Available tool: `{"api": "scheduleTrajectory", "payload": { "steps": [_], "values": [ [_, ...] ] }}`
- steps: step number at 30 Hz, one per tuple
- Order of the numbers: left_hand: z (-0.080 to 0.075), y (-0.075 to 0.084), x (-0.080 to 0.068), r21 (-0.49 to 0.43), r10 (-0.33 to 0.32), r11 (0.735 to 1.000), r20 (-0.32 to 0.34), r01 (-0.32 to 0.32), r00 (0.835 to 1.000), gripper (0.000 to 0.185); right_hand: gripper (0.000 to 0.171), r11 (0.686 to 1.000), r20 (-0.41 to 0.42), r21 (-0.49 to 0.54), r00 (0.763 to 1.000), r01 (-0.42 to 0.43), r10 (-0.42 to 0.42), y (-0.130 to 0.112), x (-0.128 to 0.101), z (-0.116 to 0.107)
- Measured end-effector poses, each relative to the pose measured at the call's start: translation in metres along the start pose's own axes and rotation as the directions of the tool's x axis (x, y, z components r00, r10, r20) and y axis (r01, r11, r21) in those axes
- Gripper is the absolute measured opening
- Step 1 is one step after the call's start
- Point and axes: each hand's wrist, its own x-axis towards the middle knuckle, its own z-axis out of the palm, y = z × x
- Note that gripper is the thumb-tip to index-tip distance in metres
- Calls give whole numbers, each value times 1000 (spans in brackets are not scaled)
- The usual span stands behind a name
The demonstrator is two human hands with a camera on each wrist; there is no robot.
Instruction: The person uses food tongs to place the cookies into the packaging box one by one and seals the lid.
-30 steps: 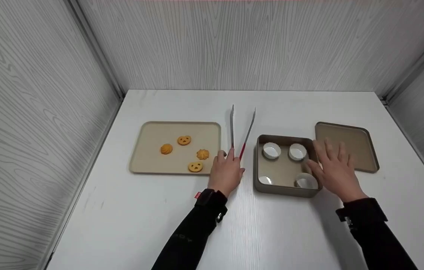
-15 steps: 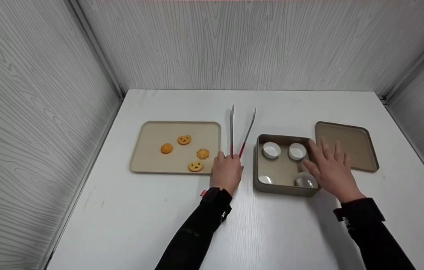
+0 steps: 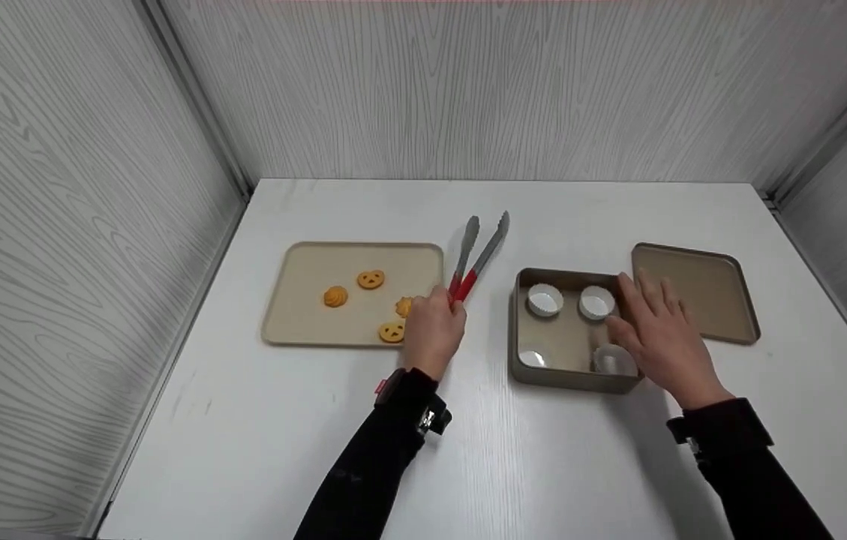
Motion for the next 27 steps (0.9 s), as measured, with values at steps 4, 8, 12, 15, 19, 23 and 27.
{"api": "scheduleTrajectory", "payload": {
  "steps": [4,8,12,15,19,23,27],
  "values": [
    [-13,3,1,-172,-25,985,-59,14,998,13,72,999,-32,23,999,23,-22,-8,3,-3],
    [-22,8,0,-358,-42,934,-85,9,995,10,71,995,-85,78,995,56,-49,-18,6,-4],
    [-30,18,-4,-582,-88,810,-9,66,996,8,70,984,-122,164,991,75,-56,-29,7,-5],
    [-34,26,-7,-700,-116,702,67,129,991,10,70,970,-109,236,993,64,-39,-37,9,-6],
    [-37,36,-12,-790,-114,585,141,182,983,12,67,946,-61,321,998,44,-26,-49,11,-6],
    [-38,47,-17,-846,-86,488,196,213,977,13,64,901,0,433,999,32,-35,-56,13,-4],
    [-37,57,-23,-883,-65,402,238,244,969,12,65,824,82,566,996,-20,-32,-63,17,-3]
  ]
}}
